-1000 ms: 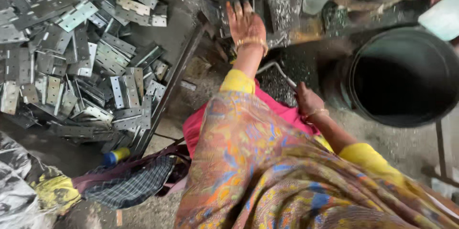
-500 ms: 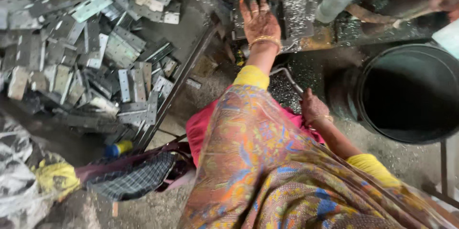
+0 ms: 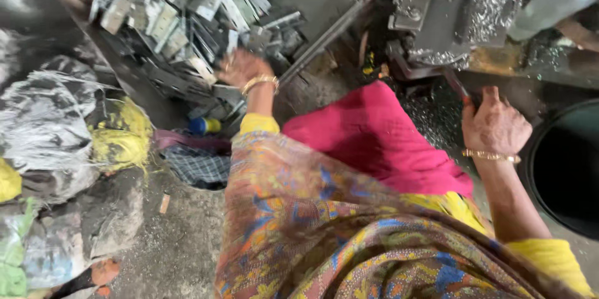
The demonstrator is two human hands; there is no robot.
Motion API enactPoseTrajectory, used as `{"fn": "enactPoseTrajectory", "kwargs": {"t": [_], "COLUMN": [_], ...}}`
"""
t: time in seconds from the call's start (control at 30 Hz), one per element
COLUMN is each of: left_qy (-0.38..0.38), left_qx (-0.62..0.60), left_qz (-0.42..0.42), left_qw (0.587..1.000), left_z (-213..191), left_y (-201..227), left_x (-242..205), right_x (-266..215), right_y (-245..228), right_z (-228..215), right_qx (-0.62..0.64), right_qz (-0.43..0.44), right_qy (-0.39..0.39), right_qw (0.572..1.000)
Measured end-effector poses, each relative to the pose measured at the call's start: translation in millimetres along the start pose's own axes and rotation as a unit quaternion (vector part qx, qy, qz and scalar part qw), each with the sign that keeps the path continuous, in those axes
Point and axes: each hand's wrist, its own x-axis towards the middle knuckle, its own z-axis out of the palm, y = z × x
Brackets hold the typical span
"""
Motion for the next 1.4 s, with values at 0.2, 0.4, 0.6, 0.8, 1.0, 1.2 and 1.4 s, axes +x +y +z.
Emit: {"fn": "enactPoseTrajectory", "kwargs": {"t": [0.2, 0.4, 0.6, 0.8, 1.0, 1.2, 1.4], "left_qy": [-0.175, -0.129, 0.059, -0.055, 0.022, -0.044, -0.069], "left_qx": [-0.112, -0.166, -0.211, -0.176, -0.431, -0.453, -0.257], "left_qz": [0.003, -0.048, 0.027, 0.057, 0.171, 0.353, 0.436], "left_qw": [0.978, 0.976, 0.975, 0.981, 0.886, 0.817, 0.86], "left_z": [5.2, 1.6, -29.8, -66.6, -126.1, -152.0, -190.6], "left_y": [-51.2, -58.9, -48.8, -6.9, 124.1, 254.2, 253.5], "left_x": [7.5, 17.4, 11.7, 20.5, -45.5, -187.7, -226.8], "right_x": [-9.4, -7.0, -9.5, -14.2, -8.9, -13.9, -6.0], "right_y": [-3.6, -2.4, -2.5, -2.0, -1.6, 13.3, 17.9], "right_z": [-4.8, -6.4, -8.8, -11.0, -7.5, 13.8, 27.2], "right_qx": [0.002, 0.041, 0.058, 0.064, 0.083, 0.105, 0.054], "right_qz": [0.039, 0.063, 0.055, 0.052, 0.052, 0.023, -0.019], "right_qy": [-0.013, -0.034, -0.039, -0.044, -0.064, -0.059, -0.082], "right_qw": [0.999, 0.997, 0.996, 0.996, 0.993, 0.992, 0.995]}}
